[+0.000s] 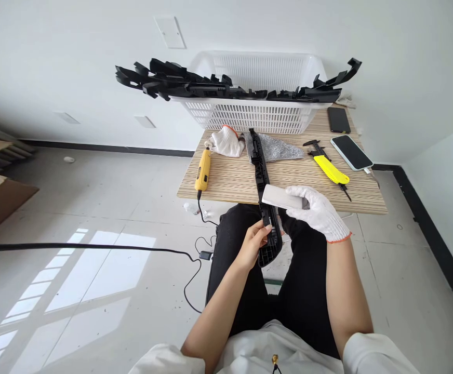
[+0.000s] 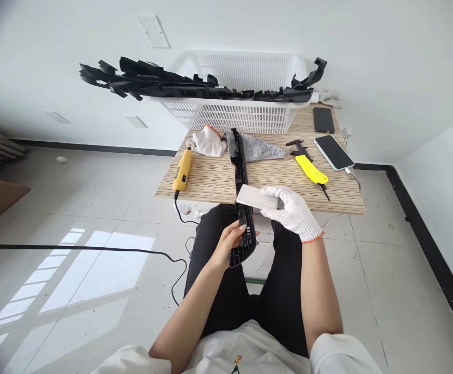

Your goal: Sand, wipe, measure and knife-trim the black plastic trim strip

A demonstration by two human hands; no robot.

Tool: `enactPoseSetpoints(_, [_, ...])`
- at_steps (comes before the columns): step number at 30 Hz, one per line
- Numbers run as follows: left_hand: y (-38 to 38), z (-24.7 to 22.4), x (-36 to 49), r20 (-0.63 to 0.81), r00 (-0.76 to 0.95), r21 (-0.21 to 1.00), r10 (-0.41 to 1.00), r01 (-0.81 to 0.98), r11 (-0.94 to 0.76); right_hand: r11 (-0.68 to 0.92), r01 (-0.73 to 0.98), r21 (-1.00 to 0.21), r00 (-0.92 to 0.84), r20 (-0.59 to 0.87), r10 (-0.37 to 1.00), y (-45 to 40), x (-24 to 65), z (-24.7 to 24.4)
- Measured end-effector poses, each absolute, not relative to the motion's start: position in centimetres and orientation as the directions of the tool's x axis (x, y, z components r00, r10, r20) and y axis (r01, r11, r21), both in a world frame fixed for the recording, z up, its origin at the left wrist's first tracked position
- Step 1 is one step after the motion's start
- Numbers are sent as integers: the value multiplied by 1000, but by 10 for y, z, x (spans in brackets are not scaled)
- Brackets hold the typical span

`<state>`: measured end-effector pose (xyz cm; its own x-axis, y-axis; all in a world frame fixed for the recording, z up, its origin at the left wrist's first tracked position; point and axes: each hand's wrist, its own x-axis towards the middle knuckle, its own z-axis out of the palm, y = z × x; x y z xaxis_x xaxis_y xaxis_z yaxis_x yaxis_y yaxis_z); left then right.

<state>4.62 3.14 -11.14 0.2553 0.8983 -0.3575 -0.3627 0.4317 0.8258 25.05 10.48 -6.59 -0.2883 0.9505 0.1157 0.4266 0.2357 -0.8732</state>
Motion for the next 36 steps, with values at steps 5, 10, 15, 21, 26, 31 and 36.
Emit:
enactPoseSetpoints(5, [31,-111,46,-360,253,822,898,-369,433,19,280,-960,-114,-13,993,105,249,-62])
enactPoseSetpoints(10, [32,-112,47,-365,262,814,893,-376,443,-87,273,-958,-60,-107,992,109,241,-56])
enactPoseSetpoints(15, [32,-112,47,-356,265,822,896,-368,436,-118,305,-945,5,-122,993,113,236,-57])
enactPoseSetpoints(21, [32,-109,47,-349,269,823,897,-369,431,-150,344,-927,-37,-173,984,116,234,-50])
enactPoseSetpoints(26, [31,-112,46,-351,270,816,897,-381,434,-160,378,-912,-36,-187,982,117,234,-47])
enactPoseSetpoints(31, [32,-110,45,-357,273,814,893,-377,441,-155,382,-911,-58,-191,980,117,234,-49])
enactPoseSetpoints(36, [31,-109,45,-359,273,815,892,-373,443,-157,374,-914,-24,-178,984,117,233,-49])
